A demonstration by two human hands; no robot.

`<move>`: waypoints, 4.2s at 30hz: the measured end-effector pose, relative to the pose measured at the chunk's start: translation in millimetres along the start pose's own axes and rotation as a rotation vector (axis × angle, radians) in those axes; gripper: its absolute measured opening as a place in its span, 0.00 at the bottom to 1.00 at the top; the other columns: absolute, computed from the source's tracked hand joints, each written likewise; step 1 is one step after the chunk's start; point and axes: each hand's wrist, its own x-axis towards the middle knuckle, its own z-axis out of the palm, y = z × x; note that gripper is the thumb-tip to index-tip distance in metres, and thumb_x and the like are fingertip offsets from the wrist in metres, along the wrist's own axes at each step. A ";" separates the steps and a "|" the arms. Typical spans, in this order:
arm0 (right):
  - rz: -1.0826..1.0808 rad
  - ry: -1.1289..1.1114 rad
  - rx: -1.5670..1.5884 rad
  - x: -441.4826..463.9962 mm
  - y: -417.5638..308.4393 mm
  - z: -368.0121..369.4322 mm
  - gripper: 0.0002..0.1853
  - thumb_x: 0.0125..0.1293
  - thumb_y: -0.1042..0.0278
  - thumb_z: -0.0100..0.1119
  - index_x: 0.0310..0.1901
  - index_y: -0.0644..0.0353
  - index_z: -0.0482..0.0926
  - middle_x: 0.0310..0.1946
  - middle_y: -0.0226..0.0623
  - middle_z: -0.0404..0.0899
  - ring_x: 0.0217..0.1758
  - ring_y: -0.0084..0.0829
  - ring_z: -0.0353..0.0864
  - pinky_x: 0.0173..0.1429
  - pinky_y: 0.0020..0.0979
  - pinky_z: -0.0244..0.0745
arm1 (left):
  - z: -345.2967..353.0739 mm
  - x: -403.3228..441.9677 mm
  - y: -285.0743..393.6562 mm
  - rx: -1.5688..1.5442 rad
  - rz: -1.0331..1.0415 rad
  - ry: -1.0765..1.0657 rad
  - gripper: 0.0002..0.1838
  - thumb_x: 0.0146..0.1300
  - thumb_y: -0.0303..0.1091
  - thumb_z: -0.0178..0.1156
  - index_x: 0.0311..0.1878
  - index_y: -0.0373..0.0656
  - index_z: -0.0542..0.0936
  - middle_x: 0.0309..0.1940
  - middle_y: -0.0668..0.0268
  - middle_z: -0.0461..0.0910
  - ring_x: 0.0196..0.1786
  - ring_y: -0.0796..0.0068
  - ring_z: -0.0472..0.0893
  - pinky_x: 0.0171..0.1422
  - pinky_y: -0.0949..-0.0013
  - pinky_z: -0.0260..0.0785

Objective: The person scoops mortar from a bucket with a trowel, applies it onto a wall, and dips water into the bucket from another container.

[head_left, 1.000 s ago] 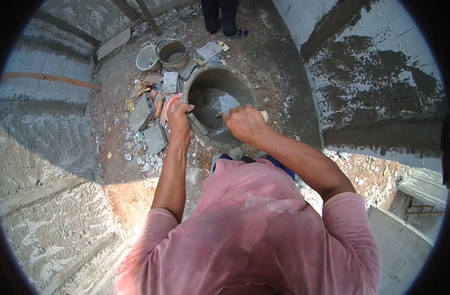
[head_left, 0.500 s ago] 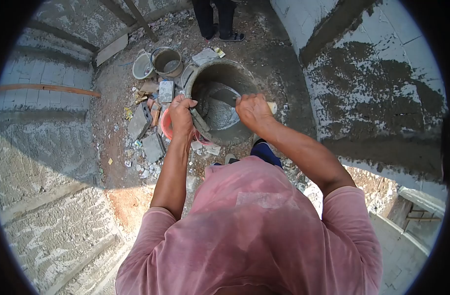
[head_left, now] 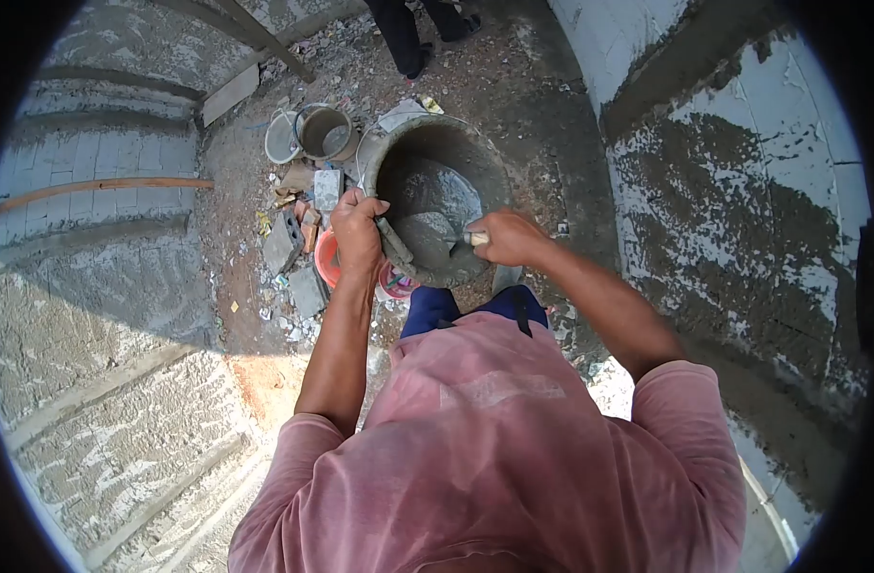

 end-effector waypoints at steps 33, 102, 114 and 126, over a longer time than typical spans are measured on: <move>0.782 0.984 0.036 -285.8 20.3 -453.0 0.13 0.71 0.56 0.62 0.40 0.57 0.79 0.27 0.26 0.75 0.22 0.18 0.69 0.22 0.23 0.66 | -75.2 95.2 -43.4 -0.092 -0.159 -0.080 0.13 0.45 0.20 0.55 0.22 0.48 0.62 0.23 0.75 0.61 0.29 0.79 0.62 0.39 0.74 0.57; 1.564 0.172 0.967 -267.1 45.8 273.0 0.11 0.74 0.61 0.54 0.45 0.60 0.79 0.28 0.40 0.80 0.27 0.36 0.79 0.34 0.39 0.77 | -49.4 224.6 -16.1 0.021 -0.050 -0.134 0.07 0.49 0.22 0.59 0.23 0.45 0.71 0.22 0.77 0.66 0.27 0.84 0.62 0.33 0.74 0.53; 1.708 0.746 1.265 -173.4 169.1 200.7 0.14 0.72 0.64 0.51 0.44 0.68 0.78 0.28 0.48 0.77 0.24 0.46 0.82 0.21 0.50 0.76 | 155.4 352.4 20.3 0.035 -0.048 -0.385 0.12 0.47 0.19 0.59 0.23 0.48 0.68 0.22 0.78 0.64 0.27 0.84 0.62 0.33 0.74 0.54; 0.519 0.767 0.016 80.0 105.0 -334.7 0.12 0.66 0.66 0.57 0.48 0.61 0.78 0.38 0.55 0.83 0.43 0.57 0.84 0.50 0.51 0.78 | 359.2 429.3 122.0 0.080 0.009 -0.649 0.14 0.48 0.18 0.59 0.20 0.48 0.65 0.20 0.77 0.64 0.25 0.83 0.60 0.31 0.74 0.52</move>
